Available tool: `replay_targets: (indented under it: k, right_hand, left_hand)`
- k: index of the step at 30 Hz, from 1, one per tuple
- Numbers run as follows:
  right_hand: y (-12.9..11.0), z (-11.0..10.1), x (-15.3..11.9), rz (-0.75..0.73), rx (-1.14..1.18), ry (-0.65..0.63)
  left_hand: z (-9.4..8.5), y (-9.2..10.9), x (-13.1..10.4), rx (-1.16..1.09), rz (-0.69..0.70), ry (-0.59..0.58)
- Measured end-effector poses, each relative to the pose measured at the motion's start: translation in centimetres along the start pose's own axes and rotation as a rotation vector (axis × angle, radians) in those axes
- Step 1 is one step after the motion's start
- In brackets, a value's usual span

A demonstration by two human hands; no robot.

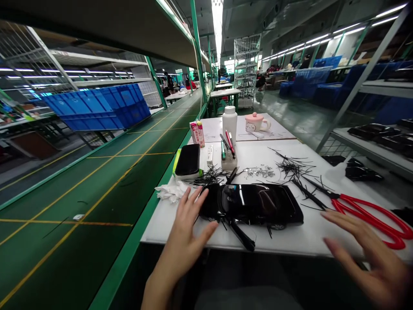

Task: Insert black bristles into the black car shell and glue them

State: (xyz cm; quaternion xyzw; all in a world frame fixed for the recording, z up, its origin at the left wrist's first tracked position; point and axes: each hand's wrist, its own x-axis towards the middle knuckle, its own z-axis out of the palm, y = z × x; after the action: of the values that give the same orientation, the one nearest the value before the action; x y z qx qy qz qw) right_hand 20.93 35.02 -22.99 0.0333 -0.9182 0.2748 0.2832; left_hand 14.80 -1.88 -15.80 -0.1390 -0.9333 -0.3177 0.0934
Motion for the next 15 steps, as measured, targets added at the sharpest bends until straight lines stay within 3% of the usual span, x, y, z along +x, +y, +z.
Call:
replay_targets:
  k: [2,4,9,15]
  right_hand:
    - [-1.9,0.7,1.2,-0.153,0.016,-0.071]
    - [-3.2,1.5,2.4,-0.206,0.007,-0.126]
    - [-3.9,2.1,4.0,-0.074,0.016,-0.173]
    - [-2.5,0.2,4.3,-0.001,0.025,-0.24]
  left_hand:
    - [0.6,0.7,0.9,-0.021,0.024,-0.094]
    - [1.1,0.3,1.9,-0.035,-0.004,-0.119]
    - [1.7,-1.6,2.7,-0.086,-0.009,-0.134]
    - [1.0,-2.3,1.8,-0.072,0.072,-0.137]
